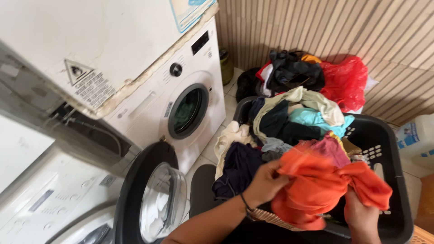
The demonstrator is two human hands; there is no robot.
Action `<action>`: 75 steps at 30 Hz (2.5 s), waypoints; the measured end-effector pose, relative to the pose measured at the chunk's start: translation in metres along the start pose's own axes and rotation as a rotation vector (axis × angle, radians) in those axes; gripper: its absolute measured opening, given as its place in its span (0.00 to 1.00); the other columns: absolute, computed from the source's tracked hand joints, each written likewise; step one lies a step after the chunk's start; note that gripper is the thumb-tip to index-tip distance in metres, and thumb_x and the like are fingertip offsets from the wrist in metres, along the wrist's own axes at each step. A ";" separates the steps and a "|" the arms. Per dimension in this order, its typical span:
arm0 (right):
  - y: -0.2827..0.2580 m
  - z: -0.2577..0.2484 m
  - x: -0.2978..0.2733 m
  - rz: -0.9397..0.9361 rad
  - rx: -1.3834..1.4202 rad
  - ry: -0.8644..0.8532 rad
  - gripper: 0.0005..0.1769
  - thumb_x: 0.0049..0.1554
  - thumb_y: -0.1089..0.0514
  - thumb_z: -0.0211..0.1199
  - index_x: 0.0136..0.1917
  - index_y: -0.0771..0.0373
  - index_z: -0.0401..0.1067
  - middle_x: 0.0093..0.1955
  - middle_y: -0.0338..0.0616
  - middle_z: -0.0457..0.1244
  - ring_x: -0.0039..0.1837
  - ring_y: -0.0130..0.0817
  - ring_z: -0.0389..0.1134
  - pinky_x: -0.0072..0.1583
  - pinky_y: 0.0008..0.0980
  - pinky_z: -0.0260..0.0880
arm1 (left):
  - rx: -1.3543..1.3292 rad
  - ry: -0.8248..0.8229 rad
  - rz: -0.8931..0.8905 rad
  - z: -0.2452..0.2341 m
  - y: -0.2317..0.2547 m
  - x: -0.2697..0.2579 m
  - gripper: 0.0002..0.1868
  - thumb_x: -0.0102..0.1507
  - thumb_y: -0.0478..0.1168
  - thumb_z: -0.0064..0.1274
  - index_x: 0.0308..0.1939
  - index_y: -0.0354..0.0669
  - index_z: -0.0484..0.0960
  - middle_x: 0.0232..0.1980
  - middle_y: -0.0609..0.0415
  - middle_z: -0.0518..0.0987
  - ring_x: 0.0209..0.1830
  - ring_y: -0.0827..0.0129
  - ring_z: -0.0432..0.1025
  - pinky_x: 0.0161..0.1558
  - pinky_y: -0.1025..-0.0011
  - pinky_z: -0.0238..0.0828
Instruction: The person sorts various items of clothing from a laundry basket, unfolding and smoothing a light green shirt and a small orange t-shirt by hand.
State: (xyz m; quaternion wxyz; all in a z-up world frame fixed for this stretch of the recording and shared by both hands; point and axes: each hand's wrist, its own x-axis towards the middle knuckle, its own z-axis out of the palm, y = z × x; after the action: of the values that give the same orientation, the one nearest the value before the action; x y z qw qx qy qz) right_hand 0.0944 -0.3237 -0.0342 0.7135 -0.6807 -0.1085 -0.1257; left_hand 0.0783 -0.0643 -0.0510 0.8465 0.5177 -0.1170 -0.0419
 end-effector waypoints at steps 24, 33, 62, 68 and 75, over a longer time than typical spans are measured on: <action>0.041 0.139 0.050 -0.162 -0.595 -0.603 0.35 0.50 0.48 0.63 0.69 0.60 0.66 0.68 0.51 0.63 0.68 0.48 0.66 0.67 0.40 0.64 | -0.021 0.552 0.197 -0.131 0.057 -0.030 0.33 0.60 0.31 0.60 0.69 0.34 0.69 0.61 0.50 0.78 0.60 0.65 0.74 0.61 0.64 0.72; 0.184 0.123 0.035 -0.491 -0.978 -0.637 0.28 0.46 0.38 0.68 0.57 0.52 0.78 0.56 0.40 0.70 0.64 0.40 0.69 0.66 0.43 0.65 | -0.349 1.110 -0.017 -0.315 -0.022 0.022 0.25 0.62 0.35 0.55 0.63 0.31 0.76 0.54 0.45 0.82 0.51 0.57 0.78 0.52 0.60 0.76; 0.094 0.159 0.032 -0.396 -0.768 -0.548 0.26 0.47 0.48 0.72 0.58 0.58 0.76 0.59 0.44 0.69 0.68 0.48 0.65 0.67 0.50 0.60 | 0.619 0.400 -0.035 -0.235 -0.017 0.007 0.60 0.59 0.50 0.68 0.81 0.38 0.41 0.83 0.39 0.52 0.82 0.57 0.48 0.75 0.63 0.46; 0.034 0.158 0.039 -0.397 -0.672 -0.588 0.25 0.53 0.52 0.70 0.62 0.61 0.74 0.64 0.52 0.66 0.71 0.54 0.62 0.70 0.50 0.59 | 1.020 0.396 -0.282 -0.162 0.047 -0.009 0.63 0.53 0.53 0.69 0.81 0.43 0.42 0.79 0.37 0.55 0.80 0.51 0.53 0.73 0.63 0.52; -0.041 0.061 -0.022 -0.318 -0.723 -0.527 0.20 0.51 0.55 0.74 0.56 0.58 0.78 0.59 0.44 0.69 0.60 0.46 0.71 0.60 0.41 0.72 | 1.161 0.400 -0.465 -0.134 0.062 -0.047 0.57 0.59 0.56 0.58 0.82 0.50 0.38 0.76 0.39 0.64 0.68 0.47 0.69 0.61 0.60 0.69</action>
State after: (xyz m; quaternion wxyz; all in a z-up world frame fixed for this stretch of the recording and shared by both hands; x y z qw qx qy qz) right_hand 0.0615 -0.2635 0.0004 0.3510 -0.8690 -0.3378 -0.0861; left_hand 0.0614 0.0892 -0.0615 0.4038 0.9000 0.1537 -0.0567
